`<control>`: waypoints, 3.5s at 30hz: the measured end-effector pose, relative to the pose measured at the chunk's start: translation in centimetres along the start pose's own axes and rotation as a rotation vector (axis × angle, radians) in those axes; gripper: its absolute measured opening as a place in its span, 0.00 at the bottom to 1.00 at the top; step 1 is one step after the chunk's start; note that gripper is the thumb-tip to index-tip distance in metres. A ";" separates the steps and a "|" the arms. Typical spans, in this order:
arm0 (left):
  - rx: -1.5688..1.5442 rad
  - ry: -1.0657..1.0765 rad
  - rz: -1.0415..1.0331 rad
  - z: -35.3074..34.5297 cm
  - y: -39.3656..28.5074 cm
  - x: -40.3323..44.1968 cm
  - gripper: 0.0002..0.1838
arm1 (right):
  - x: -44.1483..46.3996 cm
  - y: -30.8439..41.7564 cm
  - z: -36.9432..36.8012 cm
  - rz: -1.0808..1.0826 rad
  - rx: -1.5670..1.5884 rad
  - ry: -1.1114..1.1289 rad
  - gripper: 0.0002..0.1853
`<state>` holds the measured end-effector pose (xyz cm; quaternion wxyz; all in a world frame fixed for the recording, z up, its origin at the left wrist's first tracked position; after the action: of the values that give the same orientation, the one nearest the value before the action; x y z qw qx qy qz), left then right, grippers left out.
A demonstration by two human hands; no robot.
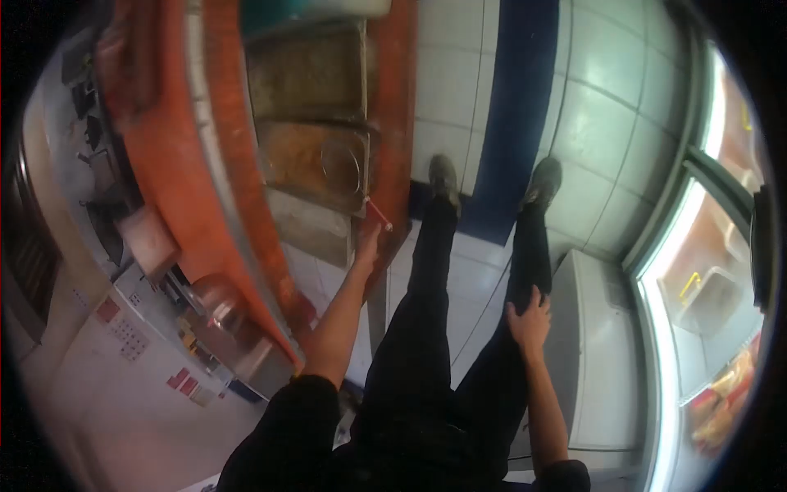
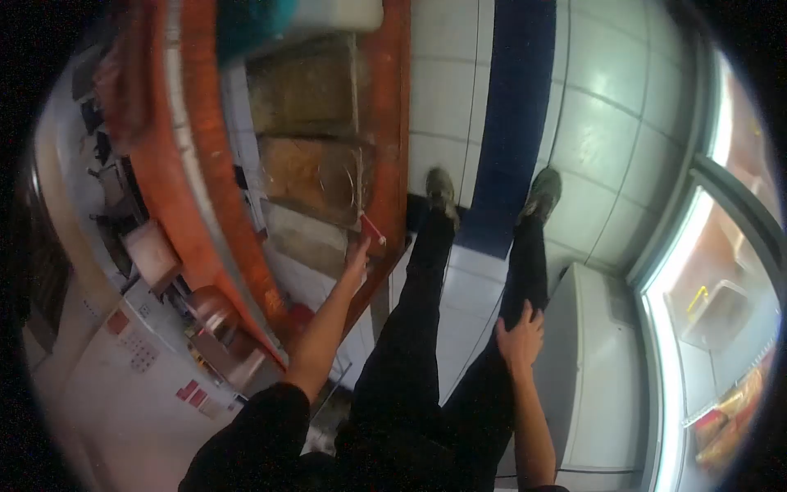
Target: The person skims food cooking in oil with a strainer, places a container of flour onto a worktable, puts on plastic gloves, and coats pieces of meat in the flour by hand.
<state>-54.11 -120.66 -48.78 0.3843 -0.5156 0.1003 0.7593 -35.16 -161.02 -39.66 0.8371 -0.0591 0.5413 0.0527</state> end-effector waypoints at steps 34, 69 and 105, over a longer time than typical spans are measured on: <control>-0.613 0.125 -0.464 -11.7 -24.1 19.3 0.26 | 20.6 31.2 -7.1 0.615 0.481 0.187 0.25; -0.364 0.272 -0.310 -9.0 1.2 23.8 0.36 | 31.2 -1.7 5.8 0.408 0.401 -0.875 0.20; -0.154 -0.209 -0.835 34.1 -44.6 -20.0 0.64 | -23.4 24.0 34.5 0.832 0.603 -0.518 0.16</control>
<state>-44.05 -81.00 -5.46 0.6268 -0.4593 -0.2130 0.5922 -17.34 -132.46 -5.33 0.8312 0.4147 0.2873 0.2336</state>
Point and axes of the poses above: each hand's wrist, its own x-axis towards the middle knuckle, its own z-axis out of the back of the hand, y = z × x, the point moved 1 cm from there along x, towards the middle knuckle, and after that the axes turned 14 degrees about -x, right-handed, at the moved point
